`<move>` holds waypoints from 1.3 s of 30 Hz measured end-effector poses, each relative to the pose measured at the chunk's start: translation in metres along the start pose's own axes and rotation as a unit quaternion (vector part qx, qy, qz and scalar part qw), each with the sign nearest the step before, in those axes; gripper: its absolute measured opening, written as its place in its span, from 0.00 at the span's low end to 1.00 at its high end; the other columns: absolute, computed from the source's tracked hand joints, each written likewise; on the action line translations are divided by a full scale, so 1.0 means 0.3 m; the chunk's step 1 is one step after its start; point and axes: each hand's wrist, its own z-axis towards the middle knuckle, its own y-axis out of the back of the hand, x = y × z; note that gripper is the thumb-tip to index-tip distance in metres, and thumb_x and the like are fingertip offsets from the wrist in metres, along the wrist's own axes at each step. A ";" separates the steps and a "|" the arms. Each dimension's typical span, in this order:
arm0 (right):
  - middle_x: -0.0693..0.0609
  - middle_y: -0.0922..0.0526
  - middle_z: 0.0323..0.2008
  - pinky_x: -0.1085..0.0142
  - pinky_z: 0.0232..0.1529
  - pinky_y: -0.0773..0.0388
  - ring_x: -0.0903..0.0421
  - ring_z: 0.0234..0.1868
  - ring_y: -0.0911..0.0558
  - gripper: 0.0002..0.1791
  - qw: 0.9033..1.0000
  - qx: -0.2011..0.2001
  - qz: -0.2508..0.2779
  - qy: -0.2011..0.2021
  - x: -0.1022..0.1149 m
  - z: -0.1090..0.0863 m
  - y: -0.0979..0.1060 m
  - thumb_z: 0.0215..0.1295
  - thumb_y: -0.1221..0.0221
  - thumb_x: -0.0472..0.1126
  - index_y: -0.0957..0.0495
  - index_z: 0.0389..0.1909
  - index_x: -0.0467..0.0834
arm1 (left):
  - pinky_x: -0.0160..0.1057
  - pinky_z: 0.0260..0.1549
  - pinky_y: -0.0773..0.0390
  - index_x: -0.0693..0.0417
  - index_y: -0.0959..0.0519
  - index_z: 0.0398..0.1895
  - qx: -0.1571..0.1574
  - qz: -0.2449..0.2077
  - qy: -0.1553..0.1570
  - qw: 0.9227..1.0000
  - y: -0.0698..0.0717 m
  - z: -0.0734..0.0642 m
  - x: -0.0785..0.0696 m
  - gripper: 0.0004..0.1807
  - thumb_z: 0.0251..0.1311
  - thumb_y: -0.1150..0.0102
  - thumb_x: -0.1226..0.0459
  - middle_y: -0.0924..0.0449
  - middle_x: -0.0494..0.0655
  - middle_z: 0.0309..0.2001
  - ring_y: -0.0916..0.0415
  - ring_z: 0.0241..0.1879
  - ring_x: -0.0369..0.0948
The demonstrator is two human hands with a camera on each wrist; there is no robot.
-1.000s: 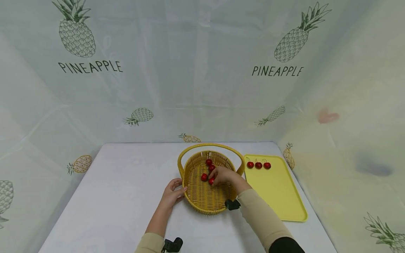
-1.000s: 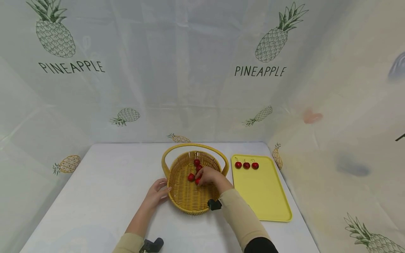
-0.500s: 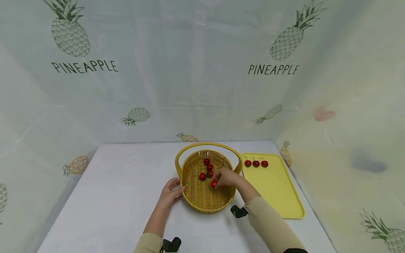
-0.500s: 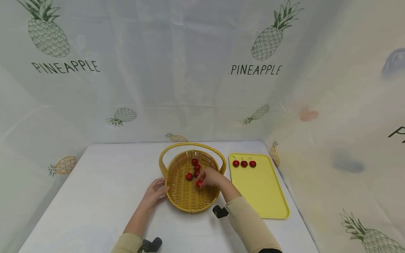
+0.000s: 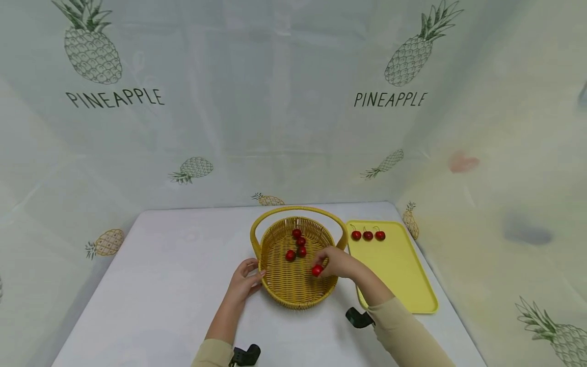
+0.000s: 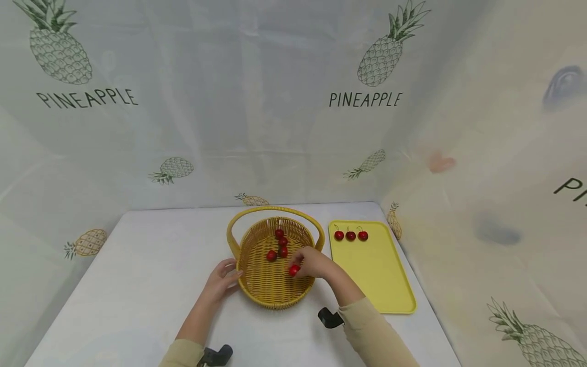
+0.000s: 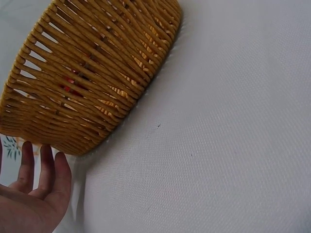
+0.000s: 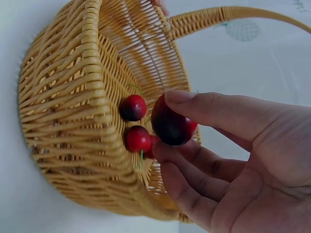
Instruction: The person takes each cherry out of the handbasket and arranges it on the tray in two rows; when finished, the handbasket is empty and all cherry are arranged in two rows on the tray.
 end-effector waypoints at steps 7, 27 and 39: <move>0.51 0.19 0.32 0.62 0.33 0.22 0.55 0.32 0.22 0.12 0.999 -0.007 0.030 -0.009 -0.022 -0.063 0.028 0.51 0.33 0.25 0.17 0.36 0.39 | 0.48 0.43 0.23 0.62 0.31 0.57 0.003 0.004 -0.002 1.000 0.001 -0.002 0.003 0.22 0.61 0.38 0.72 0.32 0.62 0.61 0.24 0.48 0.49; 0.49 0.20 0.38 0.59 0.38 0.23 0.52 0.37 0.19 0.09 0.998 -0.017 0.052 0.000 -0.157 -0.208 0.118 0.57 0.33 0.31 0.22 0.38 0.40 | 0.48 0.43 0.23 0.61 0.32 0.57 0.007 0.000 0.009 1.000 -0.002 -0.012 -0.006 0.21 0.62 0.39 0.71 0.34 0.63 0.63 0.24 0.50 0.50; 0.47 0.23 0.36 0.58 0.39 0.24 0.45 0.41 0.25 0.11 0.995 -0.078 0.062 -0.030 -0.303 -0.227 0.159 0.56 0.33 0.32 0.23 0.38 0.37 | 0.47 0.42 0.22 0.61 0.32 0.56 0.005 -0.004 0.007 1.000 -0.001 -0.009 -0.003 0.21 0.62 0.38 0.71 0.34 0.63 0.63 0.24 0.49 0.49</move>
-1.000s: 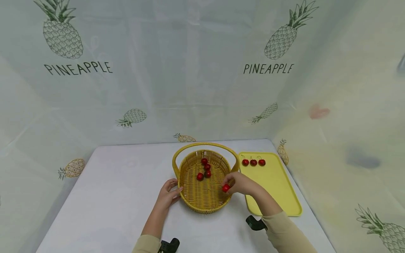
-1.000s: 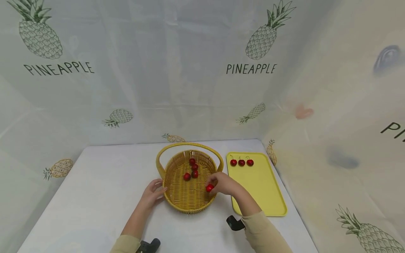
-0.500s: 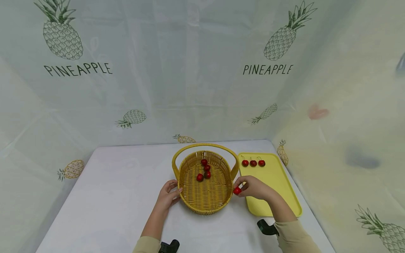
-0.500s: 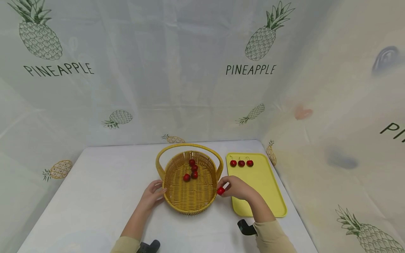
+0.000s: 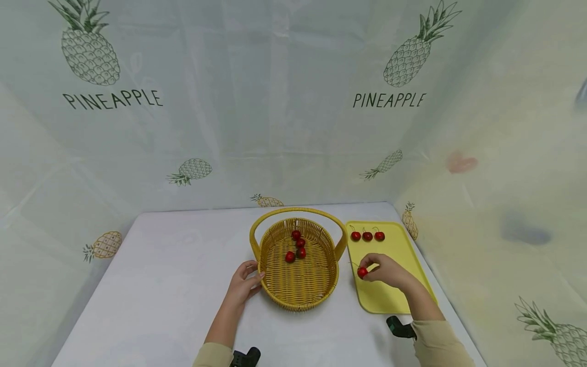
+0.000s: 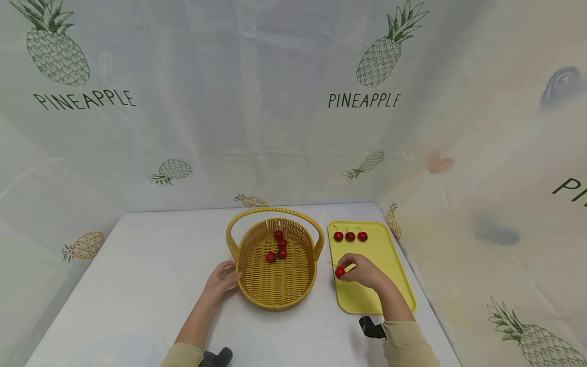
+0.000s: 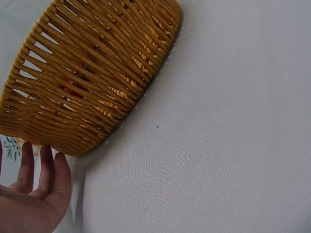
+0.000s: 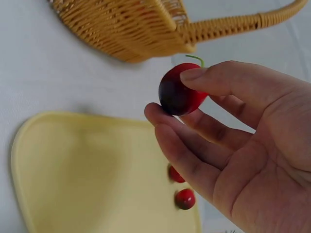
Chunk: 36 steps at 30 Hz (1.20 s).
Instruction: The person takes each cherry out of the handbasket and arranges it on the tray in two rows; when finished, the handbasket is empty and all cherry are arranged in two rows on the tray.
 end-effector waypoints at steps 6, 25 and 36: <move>0.44 0.22 0.39 0.59 0.40 0.23 0.47 0.41 0.22 0.11 0.999 -0.032 0.016 -0.013 -0.042 0.006 0.001 0.57 0.34 0.31 0.24 0.40 0.34 | 0.47 0.42 0.22 0.60 0.31 0.56 -0.002 0.001 -0.001 1.000 0.001 -0.002 -0.001 0.20 0.62 0.38 0.71 0.33 0.62 0.62 0.23 0.48 0.49; 0.38 0.20 0.45 0.59 0.38 0.24 0.42 0.44 0.21 0.14 0.977 -0.201 -0.011 -0.075 -0.156 0.045 0.050 0.63 0.36 0.35 0.23 0.46 0.32 | 0.49 0.43 0.23 0.60 0.31 0.54 -0.008 0.010 0.000 1.000 0.002 0.000 0.001 0.19 0.61 0.38 0.72 0.32 0.62 0.61 0.23 0.47 0.47; 0.34 0.27 0.54 0.56 0.41 0.25 0.37 0.52 0.25 0.21 0.962 -0.250 0.001 -0.107 -0.193 0.077 0.116 0.68 0.40 0.42 0.27 0.56 0.34 | 0.50 0.44 0.23 0.61 0.31 0.54 -0.004 0.008 -0.003 1.000 -0.001 -0.005 -0.003 0.19 0.61 0.39 0.72 0.33 0.63 0.61 0.23 0.46 0.47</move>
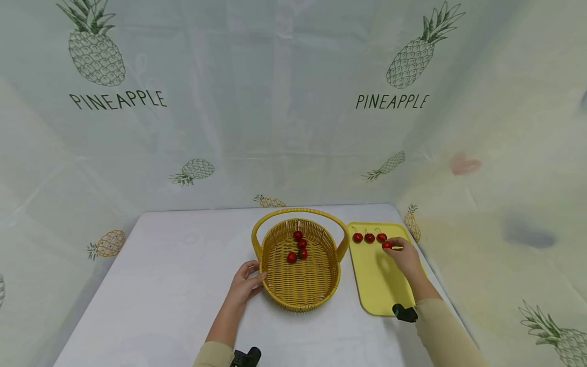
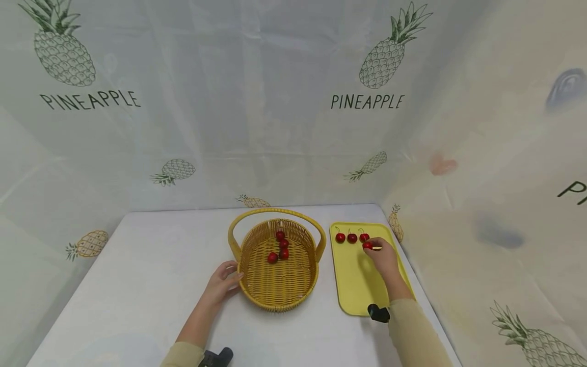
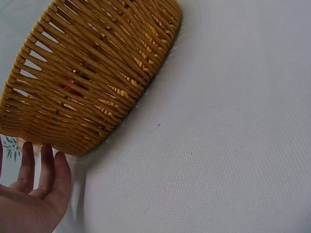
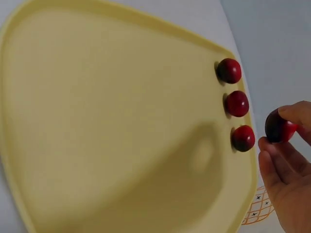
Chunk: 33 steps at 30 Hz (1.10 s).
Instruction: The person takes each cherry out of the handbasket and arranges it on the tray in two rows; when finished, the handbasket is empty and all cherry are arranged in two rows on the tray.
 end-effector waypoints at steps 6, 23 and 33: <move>0.32 0.27 0.55 0.55 0.40 0.25 0.36 0.52 0.25 0.20 1.000 -0.012 -0.008 -0.003 -0.015 0.041 0.008 0.68 0.40 0.40 0.27 0.55 0.32 | 0.48 0.43 0.22 0.62 0.32 0.56 0.003 0.000 -0.002 1.000 0.000 0.008 0.004 0.21 0.62 0.39 0.72 0.33 0.63 0.62 0.23 0.46 0.48; 0.27 0.30 0.56 0.44 0.51 0.32 0.33 0.53 0.29 0.20 0.998 -0.031 -0.058 -0.020 -0.082 0.150 0.025 0.68 0.43 0.36 0.29 0.57 0.29 | 0.47 0.43 0.22 0.61 0.31 0.56 -0.006 0.002 0.001 1.000 -0.009 0.017 0.009 0.21 0.61 0.38 0.72 0.32 0.63 0.61 0.23 0.47 0.48; 0.25 0.29 0.55 0.43 0.53 0.32 0.31 0.54 0.30 0.19 0.998 -0.042 -0.050 -0.011 -0.124 0.181 0.021 0.67 0.43 0.32 0.28 0.55 0.26 | 0.48 0.43 0.22 0.62 0.31 0.56 -0.005 -0.004 0.003 1.000 -0.003 0.011 0.009 0.21 0.61 0.38 0.72 0.32 0.63 0.61 0.23 0.47 0.47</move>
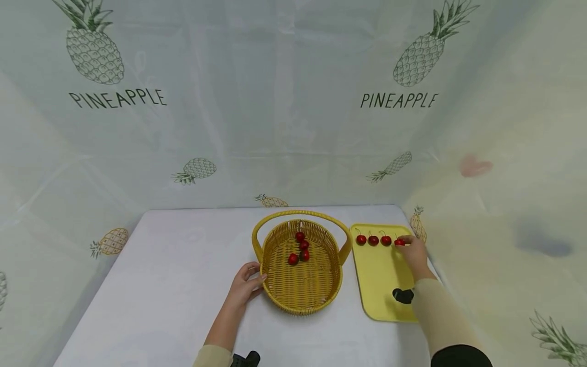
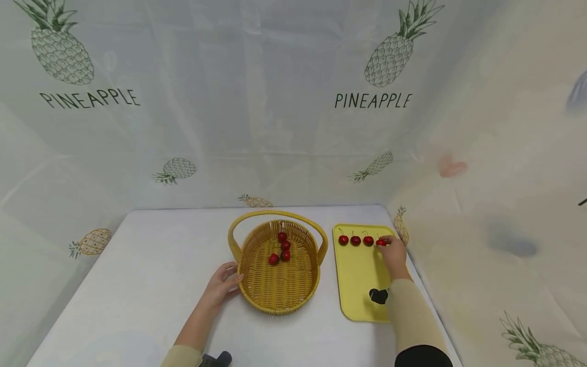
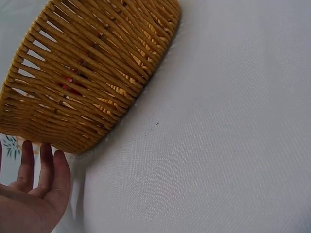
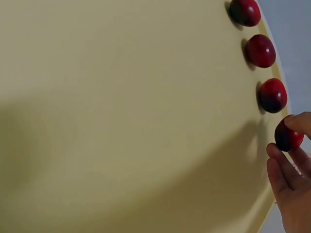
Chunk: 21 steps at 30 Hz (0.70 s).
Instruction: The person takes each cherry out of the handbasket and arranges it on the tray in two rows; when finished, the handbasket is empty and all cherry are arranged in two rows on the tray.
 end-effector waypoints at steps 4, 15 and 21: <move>0.26 0.29 0.55 0.44 0.52 0.32 0.32 0.54 0.29 0.20 1.000 -0.001 0.003 -0.013 -0.013 0.007 -0.016 0.68 0.43 0.33 0.28 0.56 0.26 | 0.48 0.43 0.22 0.62 0.31 0.57 0.003 0.002 0.001 1.000 0.001 -0.004 0.001 0.22 0.61 0.37 0.71 0.33 0.64 0.62 0.23 0.47 0.47; 0.28 0.30 0.55 0.46 0.54 0.31 0.35 0.54 0.31 0.19 0.997 -0.031 0.045 -0.049 -0.030 0.040 -0.053 0.69 0.45 0.32 0.30 0.58 0.27 | 0.49 0.43 0.22 0.62 0.32 0.57 0.000 0.005 -0.003 1.000 -0.002 -0.007 -0.008 0.23 0.61 0.37 0.71 0.33 0.64 0.62 0.23 0.48 0.49; 0.28 0.31 0.55 0.46 0.54 0.31 0.35 0.54 0.31 0.20 0.997 -0.035 0.049 -0.054 -0.033 0.048 -0.062 0.70 0.45 0.32 0.31 0.58 0.27 | 0.48 0.42 0.21 0.62 0.32 0.57 -0.002 0.008 -0.001 1.000 0.000 -0.005 -0.007 0.23 0.60 0.37 0.71 0.34 0.64 0.62 0.23 0.47 0.47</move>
